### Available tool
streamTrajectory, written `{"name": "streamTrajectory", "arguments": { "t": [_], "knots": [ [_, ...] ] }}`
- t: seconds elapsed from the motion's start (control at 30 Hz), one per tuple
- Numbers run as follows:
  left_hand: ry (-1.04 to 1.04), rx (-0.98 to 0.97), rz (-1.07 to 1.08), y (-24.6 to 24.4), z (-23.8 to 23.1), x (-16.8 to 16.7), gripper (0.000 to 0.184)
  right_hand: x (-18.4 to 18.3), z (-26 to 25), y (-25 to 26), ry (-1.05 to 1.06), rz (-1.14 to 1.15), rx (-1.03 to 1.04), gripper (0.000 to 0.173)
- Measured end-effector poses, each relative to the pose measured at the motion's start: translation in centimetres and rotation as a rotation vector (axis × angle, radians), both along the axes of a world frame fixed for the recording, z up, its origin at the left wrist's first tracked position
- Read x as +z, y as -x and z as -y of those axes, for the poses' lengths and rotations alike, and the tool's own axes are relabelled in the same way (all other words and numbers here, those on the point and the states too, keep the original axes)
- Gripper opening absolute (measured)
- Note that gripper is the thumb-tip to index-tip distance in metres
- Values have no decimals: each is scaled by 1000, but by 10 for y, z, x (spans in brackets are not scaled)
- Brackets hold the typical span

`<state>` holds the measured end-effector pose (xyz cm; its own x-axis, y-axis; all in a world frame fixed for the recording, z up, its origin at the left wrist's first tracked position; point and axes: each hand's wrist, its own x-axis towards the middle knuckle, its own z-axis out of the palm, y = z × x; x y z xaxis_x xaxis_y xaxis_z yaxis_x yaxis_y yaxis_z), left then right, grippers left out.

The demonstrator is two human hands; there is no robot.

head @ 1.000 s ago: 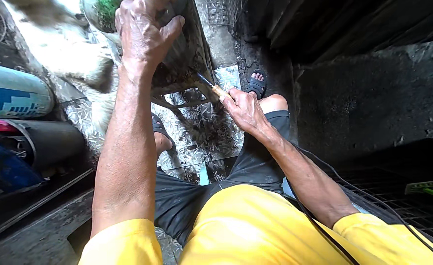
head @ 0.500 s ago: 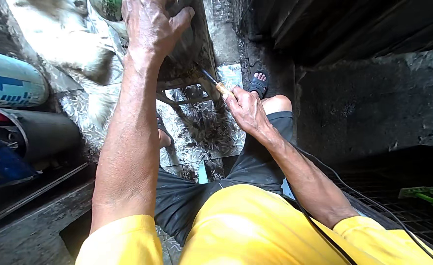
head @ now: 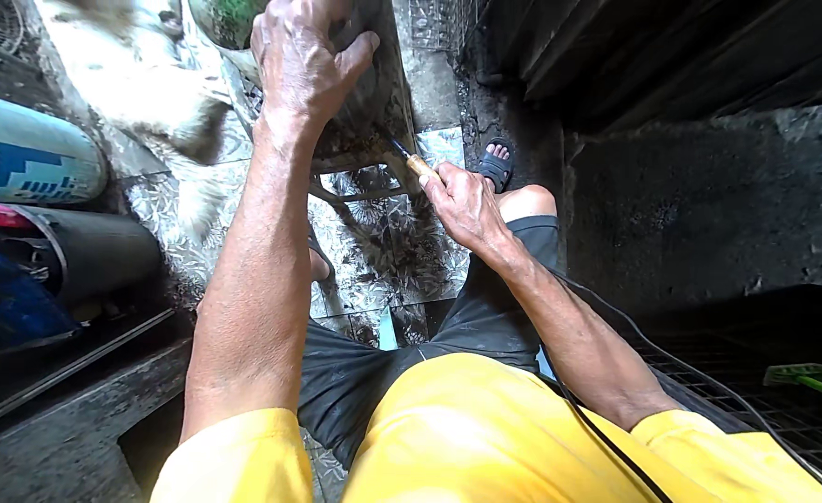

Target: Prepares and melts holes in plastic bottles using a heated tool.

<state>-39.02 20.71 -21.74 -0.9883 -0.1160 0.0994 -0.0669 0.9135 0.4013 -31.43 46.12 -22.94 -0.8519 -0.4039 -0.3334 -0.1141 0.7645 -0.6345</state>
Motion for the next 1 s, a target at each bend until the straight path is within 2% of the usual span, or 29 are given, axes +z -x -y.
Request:
{"name": "streamTrajectory", "arguments": {
  "t": [0.23,1.0],
  "knots": [
    [-7,4,30,0,-3,2,44,12,-25,-8,85,-49,-18,39],
    [-7,-12,-52,-5,-6,-1,42,11,-7,1,68,-25,-16,38]
  ]
}}
